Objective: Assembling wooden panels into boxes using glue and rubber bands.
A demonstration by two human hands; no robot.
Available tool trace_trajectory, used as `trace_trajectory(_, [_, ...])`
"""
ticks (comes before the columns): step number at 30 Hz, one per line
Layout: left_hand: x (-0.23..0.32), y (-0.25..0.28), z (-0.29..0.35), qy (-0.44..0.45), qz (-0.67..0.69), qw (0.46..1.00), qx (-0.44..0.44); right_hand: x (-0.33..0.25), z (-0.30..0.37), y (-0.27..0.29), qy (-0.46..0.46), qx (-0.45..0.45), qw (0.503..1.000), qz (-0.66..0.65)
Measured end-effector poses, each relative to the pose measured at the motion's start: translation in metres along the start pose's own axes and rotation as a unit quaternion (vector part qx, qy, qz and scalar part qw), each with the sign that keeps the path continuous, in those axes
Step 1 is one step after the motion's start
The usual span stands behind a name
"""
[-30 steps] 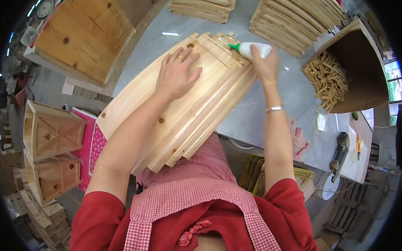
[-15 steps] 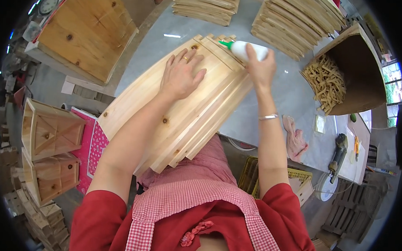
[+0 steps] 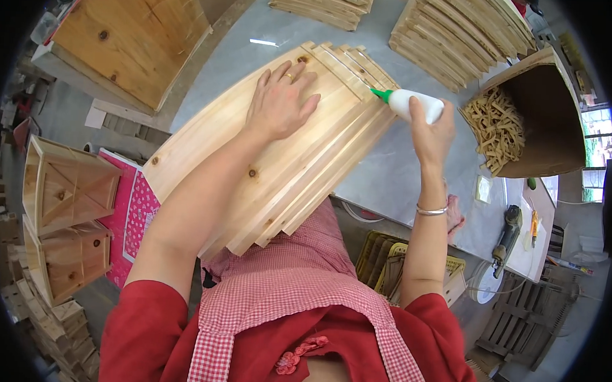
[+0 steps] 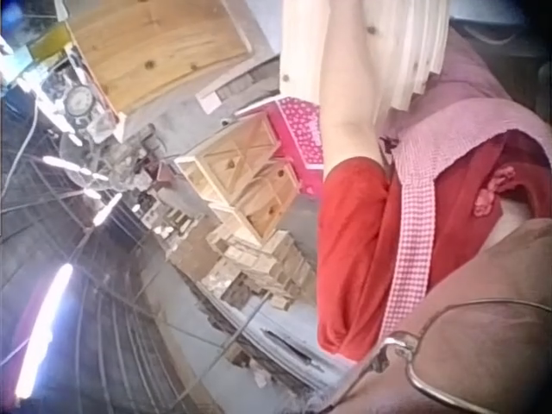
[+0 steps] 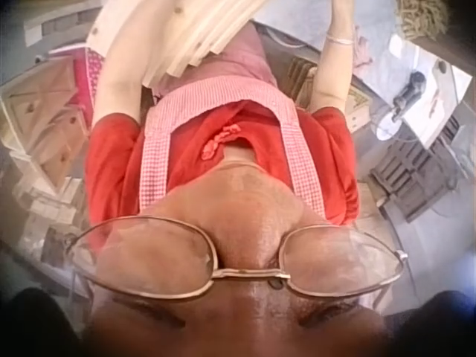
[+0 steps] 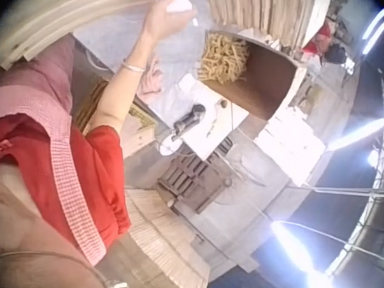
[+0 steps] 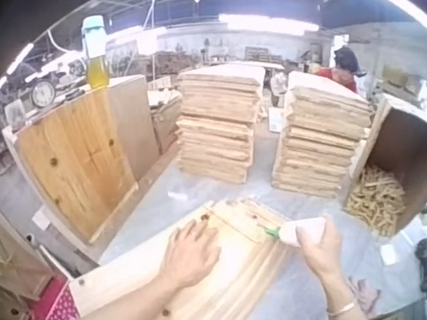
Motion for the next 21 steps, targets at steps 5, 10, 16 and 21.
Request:
trace_trajectory(5, [-0.001, -0.002, 0.000, 0.020, 0.011, 1.000, -0.007, -0.014, 0.004, -0.027, -0.189, -0.016, 0.958, -0.215])
trace_trajectory(10, [0.001, -0.004, -0.001, 0.026, 0.021, 0.999, -0.015, -0.051, -0.010, -0.093, -0.041, 0.017, 0.984, -0.173])
trace_trajectory(16, [-0.001, -0.005, 0.001, 0.023, 0.041, 0.999, -0.005, -0.067, -0.016, -0.092, -0.002, 0.001, 0.994, -0.107])
trace_trajectory(21, [-0.003, -0.001, -0.001, 0.011, 0.019, 1.000, 0.012, -0.042, 0.012, -0.033, 0.066, 0.010, 0.997, -0.030])
Point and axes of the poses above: each hand's wrist, its own z-axis away from the middle knuckle, its own y-axis out of the back of the hand, x = y × z, the point moved 6 cm from there along -z, towards the middle knuckle, and after that the axes turned 7 degrees about y, right-handed, at the moved point
